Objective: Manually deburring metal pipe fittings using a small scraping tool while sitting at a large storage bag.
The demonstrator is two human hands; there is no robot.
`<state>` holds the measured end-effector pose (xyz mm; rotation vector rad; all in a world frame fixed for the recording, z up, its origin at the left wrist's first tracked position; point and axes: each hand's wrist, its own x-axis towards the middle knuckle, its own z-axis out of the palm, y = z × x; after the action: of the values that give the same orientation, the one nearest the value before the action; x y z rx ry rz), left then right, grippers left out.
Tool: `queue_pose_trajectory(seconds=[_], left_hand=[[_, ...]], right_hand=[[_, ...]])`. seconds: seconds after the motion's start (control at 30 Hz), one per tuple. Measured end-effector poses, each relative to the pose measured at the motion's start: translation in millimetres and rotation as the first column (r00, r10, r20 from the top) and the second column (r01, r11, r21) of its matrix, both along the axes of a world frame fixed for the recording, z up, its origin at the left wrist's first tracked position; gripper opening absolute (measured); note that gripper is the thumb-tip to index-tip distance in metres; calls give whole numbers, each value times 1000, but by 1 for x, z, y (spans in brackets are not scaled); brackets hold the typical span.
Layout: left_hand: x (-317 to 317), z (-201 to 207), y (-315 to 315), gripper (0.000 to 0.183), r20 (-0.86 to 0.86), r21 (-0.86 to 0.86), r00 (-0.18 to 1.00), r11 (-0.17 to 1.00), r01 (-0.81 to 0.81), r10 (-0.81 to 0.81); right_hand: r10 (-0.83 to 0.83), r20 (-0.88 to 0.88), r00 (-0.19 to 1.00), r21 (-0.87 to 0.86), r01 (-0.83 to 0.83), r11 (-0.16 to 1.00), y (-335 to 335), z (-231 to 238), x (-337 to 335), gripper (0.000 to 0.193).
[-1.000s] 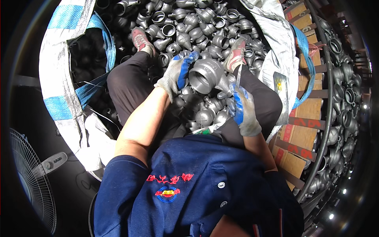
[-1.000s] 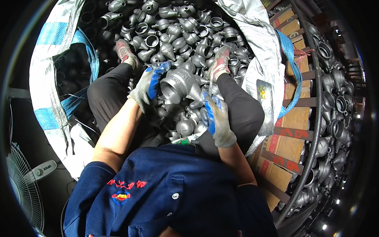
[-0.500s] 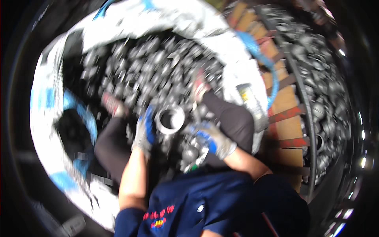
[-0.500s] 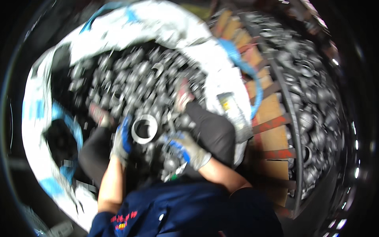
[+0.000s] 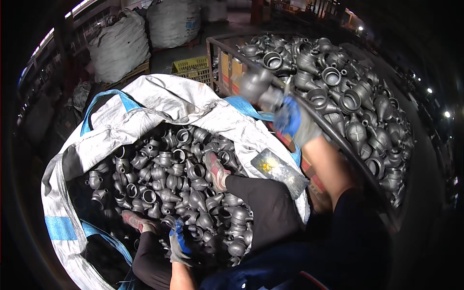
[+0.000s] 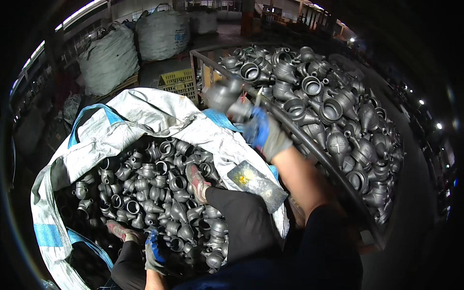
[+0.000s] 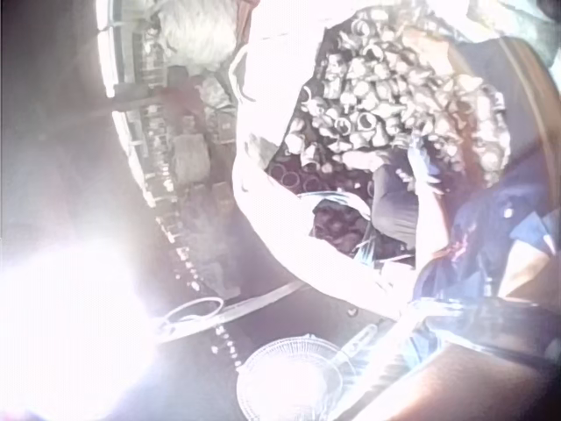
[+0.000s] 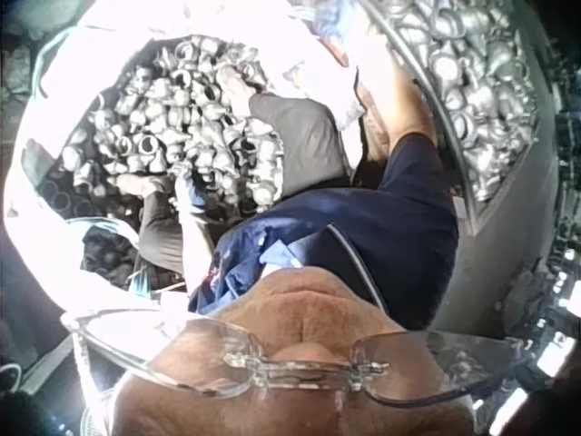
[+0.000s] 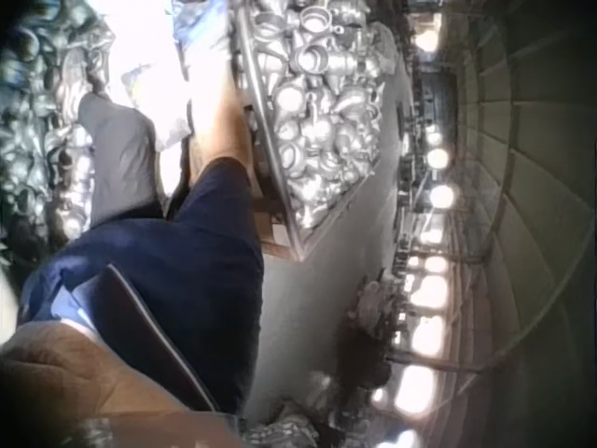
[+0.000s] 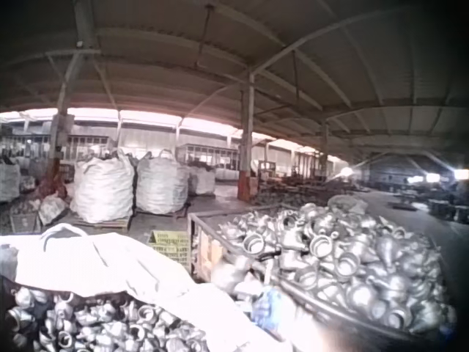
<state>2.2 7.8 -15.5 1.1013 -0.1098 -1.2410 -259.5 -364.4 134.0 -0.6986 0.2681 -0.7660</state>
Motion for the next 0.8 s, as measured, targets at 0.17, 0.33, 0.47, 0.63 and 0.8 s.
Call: queue_pose_trajectory(seconds=[0.17,0.33,0.47,0.63,0.8], left_hand=[[-4,11,-7,36,444,154,869,974,167,-219],[23,-21,-13,31,147,-37,984,994,103,-97],[60,-45,-67,24,252,-69,957,989,-133,146],[98,-139,-119,18,136,37,983,990,-133,127],[76,-218,-152,23,846,236,527,944,-232,-82]], right_hand=[[-528,80,845,-122,534,837,-140,100,-16,15],[13,16,1000,-313,-7,950,-81,61,62,35],[249,-361,899,-111,-306,946,59,-50,83,56],[270,-450,851,67,-269,961,145,-130,89,50],[225,-634,740,-38,-320,947,145,-117,104,45]])
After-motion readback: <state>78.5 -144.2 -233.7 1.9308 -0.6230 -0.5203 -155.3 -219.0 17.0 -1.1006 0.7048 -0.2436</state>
